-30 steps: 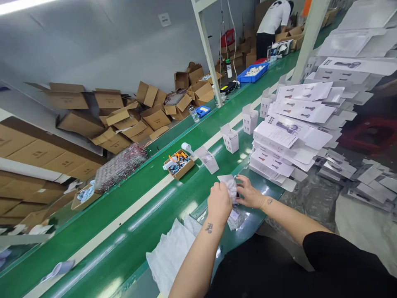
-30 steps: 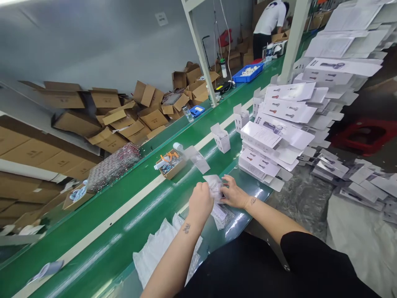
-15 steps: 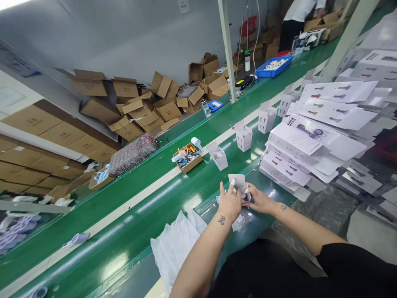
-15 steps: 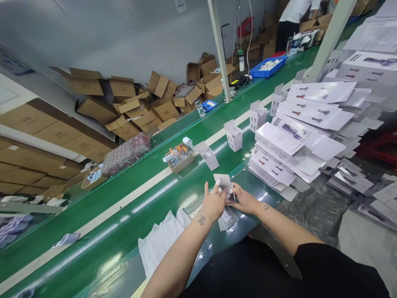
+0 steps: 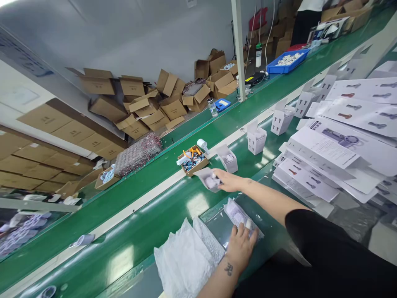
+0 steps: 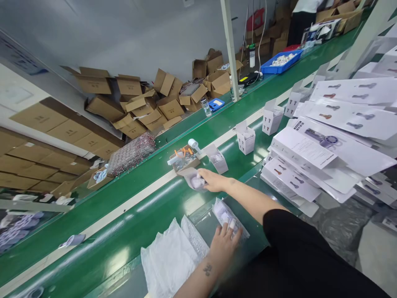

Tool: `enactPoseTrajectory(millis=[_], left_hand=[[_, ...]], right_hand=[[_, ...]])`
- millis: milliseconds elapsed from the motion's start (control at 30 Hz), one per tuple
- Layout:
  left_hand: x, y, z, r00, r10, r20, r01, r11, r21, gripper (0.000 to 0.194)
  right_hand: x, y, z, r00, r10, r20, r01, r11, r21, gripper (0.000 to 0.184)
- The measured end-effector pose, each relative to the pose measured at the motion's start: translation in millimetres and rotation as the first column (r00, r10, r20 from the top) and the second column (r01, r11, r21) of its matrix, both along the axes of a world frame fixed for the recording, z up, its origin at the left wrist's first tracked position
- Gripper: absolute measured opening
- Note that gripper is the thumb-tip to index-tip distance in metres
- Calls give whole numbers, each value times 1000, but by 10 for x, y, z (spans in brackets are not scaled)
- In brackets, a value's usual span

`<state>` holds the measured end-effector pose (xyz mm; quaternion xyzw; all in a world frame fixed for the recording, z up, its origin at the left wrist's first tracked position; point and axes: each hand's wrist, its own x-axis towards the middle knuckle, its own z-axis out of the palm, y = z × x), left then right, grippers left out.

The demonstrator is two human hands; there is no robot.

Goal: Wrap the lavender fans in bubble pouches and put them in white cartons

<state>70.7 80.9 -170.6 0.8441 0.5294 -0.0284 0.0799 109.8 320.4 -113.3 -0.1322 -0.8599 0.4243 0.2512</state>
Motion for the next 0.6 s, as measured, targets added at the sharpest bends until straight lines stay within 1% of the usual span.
enactPoseTrajectory(millis=[67,133,200,233,267,300,333,367,400,433,467,500,533,567,600], left_hand=[[42,110,-279,999,-23,-41,19,995,-102,51],[66,224,-485,997,-26,-77,11,981,-195,49],[74,306,-615,994,-38,-105,12,972,-236,44],[75,334,-653,992,-52,-114,23,972,-235,42],[74,354,-673,990,-71,-118,43,973,-226,41],[71,369,-676,988,-96,-117,69,974,-216,39],[62,380,-662,986,-122,-114,97,973,-208,38],[46,388,-632,984,-143,-108,119,973,-200,36],[20,392,-588,983,-153,-98,132,973,-190,34],[-18,393,-532,986,-147,-81,131,975,-177,33],[-70,390,-468,991,-119,-56,109,981,-157,34],[-134,384,-397,997,-71,-11,69,989,-130,37],[-208,376,-323,998,-6,58,12,995,-99,43],[-288,365,-248,986,69,153,-59,996,-71,47],[-368,353,-174,951,152,269,-143,988,-52,48]], right_hand=[[-419,75,-89,998,62,25,-61,997,-47,47],[-728,67,-179,996,80,44,-77,994,-72,45],[-892,11,-229,998,46,40,-43,996,-75,45],[-908,-21,-233,999,11,33,-8,997,-76,46],[-872,-54,-222,999,-32,24,34,997,-76,47],[-777,-86,-197,997,-74,16,75,994,-78,47],[-618,-120,-159,991,-131,3,130,988,-78,46],[-391,-158,-111,976,-216,-19,214,974,-75,41],[-100,-204,-55,947,-318,-41,315,946,-71,35],[246,-258,5,861,-499,-96,494,867,-67,27],[630,-319,63,701,-698,-149,698,714,-62,21],[1029,-382,117,456,-868,-195,876,477,-78,20],[1420,-440,161,126,-963,-237,979,159,-124,24],[1780,-488,192,-135,-964,-231,984,-103,-145,36],[2092,-518,211,-296,-933,-205,954,-276,-121,49]])
